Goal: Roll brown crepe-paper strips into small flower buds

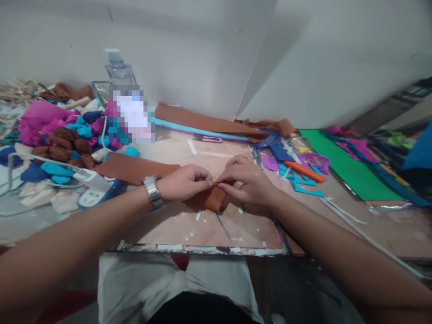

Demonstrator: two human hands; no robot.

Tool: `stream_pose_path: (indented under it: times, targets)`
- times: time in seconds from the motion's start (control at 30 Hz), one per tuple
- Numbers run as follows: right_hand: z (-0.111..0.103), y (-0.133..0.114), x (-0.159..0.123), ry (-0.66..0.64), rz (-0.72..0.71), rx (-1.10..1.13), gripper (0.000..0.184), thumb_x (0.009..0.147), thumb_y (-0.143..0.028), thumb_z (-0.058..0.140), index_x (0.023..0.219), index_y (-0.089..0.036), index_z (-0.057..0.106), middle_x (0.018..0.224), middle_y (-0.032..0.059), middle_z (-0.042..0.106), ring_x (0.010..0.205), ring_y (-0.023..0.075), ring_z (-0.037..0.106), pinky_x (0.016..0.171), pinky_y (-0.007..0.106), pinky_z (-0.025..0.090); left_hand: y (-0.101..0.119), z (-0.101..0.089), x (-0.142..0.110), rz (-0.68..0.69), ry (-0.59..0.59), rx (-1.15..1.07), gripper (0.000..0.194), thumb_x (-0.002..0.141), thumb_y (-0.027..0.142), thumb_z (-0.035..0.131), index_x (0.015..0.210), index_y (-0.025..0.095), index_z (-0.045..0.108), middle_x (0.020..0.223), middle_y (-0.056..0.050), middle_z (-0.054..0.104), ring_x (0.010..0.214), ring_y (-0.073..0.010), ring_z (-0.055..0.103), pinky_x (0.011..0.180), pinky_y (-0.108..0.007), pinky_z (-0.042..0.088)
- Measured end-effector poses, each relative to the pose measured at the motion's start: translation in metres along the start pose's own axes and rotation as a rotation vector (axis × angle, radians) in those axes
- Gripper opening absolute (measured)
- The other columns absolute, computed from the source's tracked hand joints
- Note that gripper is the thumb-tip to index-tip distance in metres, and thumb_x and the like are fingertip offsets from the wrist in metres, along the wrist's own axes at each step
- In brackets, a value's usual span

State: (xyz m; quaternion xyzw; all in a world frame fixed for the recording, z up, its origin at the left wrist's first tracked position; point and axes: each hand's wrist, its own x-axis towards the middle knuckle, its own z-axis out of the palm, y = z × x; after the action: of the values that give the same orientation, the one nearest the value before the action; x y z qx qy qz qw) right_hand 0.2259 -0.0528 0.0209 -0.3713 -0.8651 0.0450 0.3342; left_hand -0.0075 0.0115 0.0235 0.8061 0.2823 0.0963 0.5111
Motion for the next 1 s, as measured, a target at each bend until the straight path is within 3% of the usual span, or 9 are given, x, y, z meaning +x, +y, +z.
stream_pose_path:
  times: [0.63,1.0]
  targets:
    - [0.0007,-0.0004,-0.0004,0.015,-0.018,-0.005,0.003,0.092,-0.022,0.076,0.093,-0.024,0.076,0.081,0.0018,0.075,0.093,0.0237,0.063,0.094,0.046,0.042,-0.0002,0.0030,0.0008,0.047,0.051,0.030,0.036,0.097,0.045,0.059,0.085,0.013,0.070,0.069,0.001,0.058,0.064,-0.0115,0.047,0.059,-0.026,0.035]
    - [-0.0015,-0.0004,0.0009,-0.046,0.037,0.013,0.009,0.098,-0.028,0.068,0.092,-0.025,0.074,0.091,0.0038,0.079,0.099,0.0261,0.064,0.097,0.050,0.043,0.0075,0.0036,-0.0037,0.162,0.166,0.293,0.030,0.100,0.037,0.058,0.085,0.017,0.074,0.071,0.001,0.067,0.066,-0.0120,0.054,0.064,-0.025,0.036]
